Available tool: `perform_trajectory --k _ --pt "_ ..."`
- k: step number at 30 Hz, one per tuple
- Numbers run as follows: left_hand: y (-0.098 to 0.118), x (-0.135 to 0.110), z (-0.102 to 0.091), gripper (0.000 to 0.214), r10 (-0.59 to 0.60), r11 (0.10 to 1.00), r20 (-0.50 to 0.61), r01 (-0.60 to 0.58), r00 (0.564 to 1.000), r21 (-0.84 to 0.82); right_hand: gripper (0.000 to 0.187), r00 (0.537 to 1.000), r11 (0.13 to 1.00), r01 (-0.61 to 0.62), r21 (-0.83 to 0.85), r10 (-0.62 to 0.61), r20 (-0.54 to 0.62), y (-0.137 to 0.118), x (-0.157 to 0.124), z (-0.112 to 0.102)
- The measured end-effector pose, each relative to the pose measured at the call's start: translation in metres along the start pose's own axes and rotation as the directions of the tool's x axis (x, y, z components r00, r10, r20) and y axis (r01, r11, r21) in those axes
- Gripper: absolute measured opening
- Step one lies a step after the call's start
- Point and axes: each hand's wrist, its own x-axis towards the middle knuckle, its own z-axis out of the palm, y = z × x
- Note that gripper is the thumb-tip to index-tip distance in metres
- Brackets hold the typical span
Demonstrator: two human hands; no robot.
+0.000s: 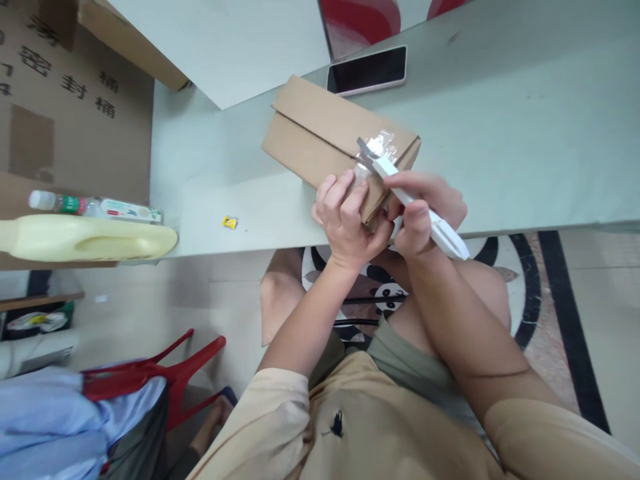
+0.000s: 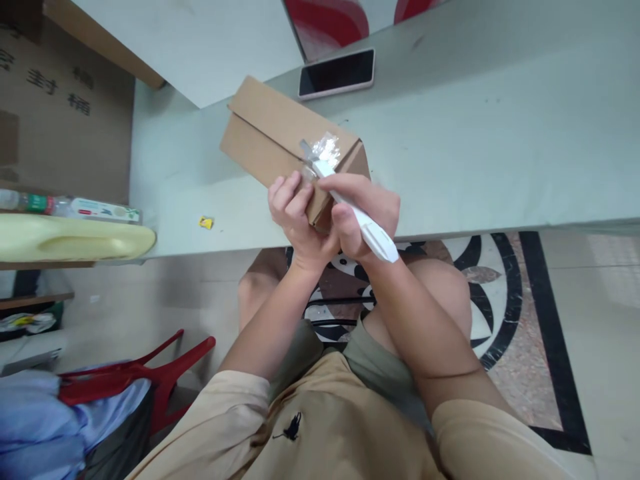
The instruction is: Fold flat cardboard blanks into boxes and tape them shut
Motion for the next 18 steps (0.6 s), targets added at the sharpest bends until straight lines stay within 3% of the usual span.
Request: perform_trajectory --k 3,4,9,18 --pt "0.002 0.000 0.000 0.048 -0.006 0.999 -0.013 0.005 1.000 -0.032 0.040 0.963 0.970 0.240 -0.043 -0.244 -0.115 -0.005 0.002 0.002" --pt "0.003 0.001 -0.001 0.047 -0.022 0.999 0.009 0.023 1.000 -0.033 0.039 0.953 0.962 0.267 -0.064 -0.273 -0.132 -0.007 0.002 0.003" --pt "0.007 0.005 -0.008 0.043 -0.025 0.998 0.054 0.022 0.998 0.065 0.046 0.963 0.972 0.206 -0.114 -0.222 -0.153 -0.005 -0.001 0.003" --pt "0.007 0.009 -0.012 0.042 0.034 0.999 0.006 -0.034 0.999 0.027 0.045 0.949 0.957 0.277 -0.080 -0.286 -0.134 -0.003 0.000 0.002"
